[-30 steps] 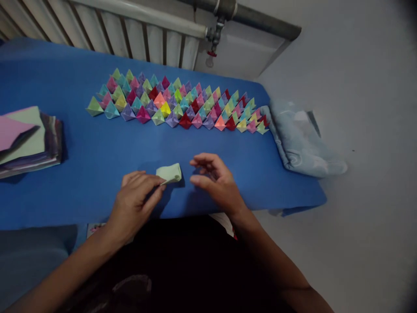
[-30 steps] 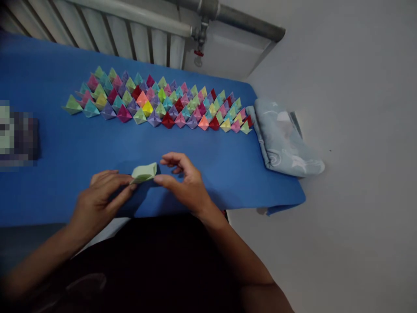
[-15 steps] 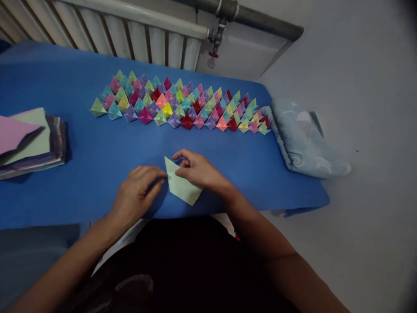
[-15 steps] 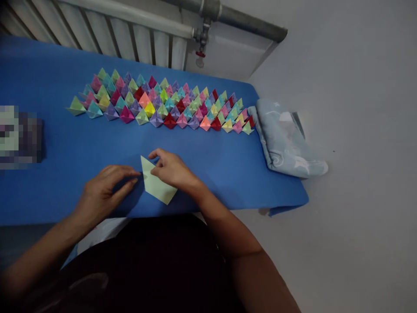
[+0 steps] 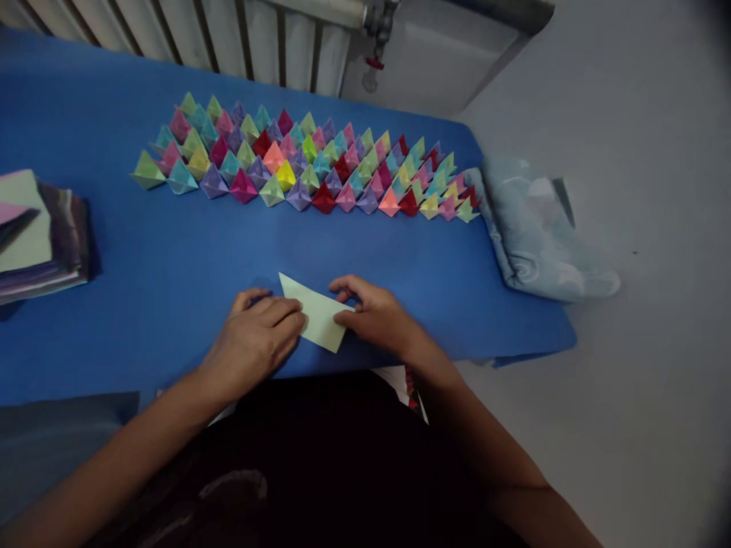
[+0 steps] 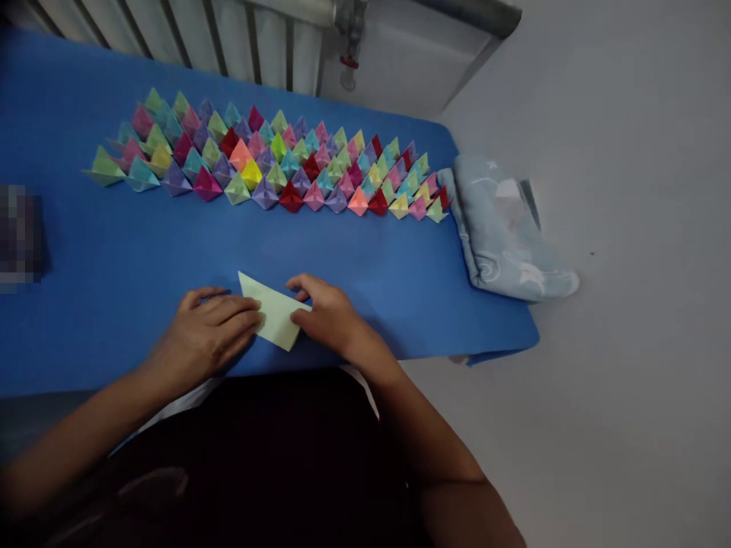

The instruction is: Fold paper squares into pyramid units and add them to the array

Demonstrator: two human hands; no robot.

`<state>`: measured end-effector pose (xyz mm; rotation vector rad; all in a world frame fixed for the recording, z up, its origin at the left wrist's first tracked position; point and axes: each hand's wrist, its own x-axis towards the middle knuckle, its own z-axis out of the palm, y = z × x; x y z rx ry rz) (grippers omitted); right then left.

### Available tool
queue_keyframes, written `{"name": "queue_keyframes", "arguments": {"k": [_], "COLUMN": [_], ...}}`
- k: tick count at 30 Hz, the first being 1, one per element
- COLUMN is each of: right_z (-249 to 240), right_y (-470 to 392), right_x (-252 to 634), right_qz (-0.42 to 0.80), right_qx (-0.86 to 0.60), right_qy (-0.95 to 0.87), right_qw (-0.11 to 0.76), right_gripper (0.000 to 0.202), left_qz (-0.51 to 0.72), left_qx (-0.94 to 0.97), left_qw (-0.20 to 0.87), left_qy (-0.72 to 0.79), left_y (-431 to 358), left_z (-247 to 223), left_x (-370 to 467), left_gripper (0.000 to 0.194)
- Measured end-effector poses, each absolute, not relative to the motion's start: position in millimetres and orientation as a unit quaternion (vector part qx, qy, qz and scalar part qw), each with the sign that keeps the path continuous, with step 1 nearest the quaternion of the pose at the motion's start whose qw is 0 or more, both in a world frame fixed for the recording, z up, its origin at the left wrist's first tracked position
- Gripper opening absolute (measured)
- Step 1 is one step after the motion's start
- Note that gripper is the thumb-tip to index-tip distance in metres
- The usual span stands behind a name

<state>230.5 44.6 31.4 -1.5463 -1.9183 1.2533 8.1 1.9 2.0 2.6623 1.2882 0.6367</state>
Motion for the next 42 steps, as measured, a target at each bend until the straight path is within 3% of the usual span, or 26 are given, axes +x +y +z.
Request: {"name": "queue_keyframes", "arguments": {"k": [7,11,16,21,29,42], "right_z": [30.8,29.6,22.5,6.5,3.7,5.8], "right_y": [43.0,34.7,20.0,19.8,29.0,32.8], "right_x": [231.8,244.9,260.4,261.6,260.0,249.0], "right_qz": [0.528,0.397,0.286,0.236,0.237,0.248], "right_qx": [-0.555,-0.552,-0.459,-0.46,-0.479,-0.537], "right_qy": [-0.609,-0.698,-0.807,-0.828,-0.813,-0.772], "right_qw": [0.206,0.224,0.235,0.216,0.231,0.232], "right_gripper": [0.02,0.019,0.033,0.021,0.008,0.009], "left_qz": [0.175,0.182,0.187,0.205,0.235,0.245], "left_qx": [0.885,0.878,0.877,0.868,0.856,0.816], "left_qw": [-0.058,-0.081,-0.073,-0.07,-0.045,0.025], "left_qy": [0.427,0.435,0.437,0.446,0.459,0.524], "left_y": [-10.7,-13.4,-14.6,-14.3,-12.2,-8.1], "left_z": [10.9,9.6,5.1,2.1,3.3,-2.1], "left_x": [29.2,32.8,31.4,32.0,32.7,33.4], "left_gripper": [0.018,0.015,0.014,0.014,0.015,0.019]}}
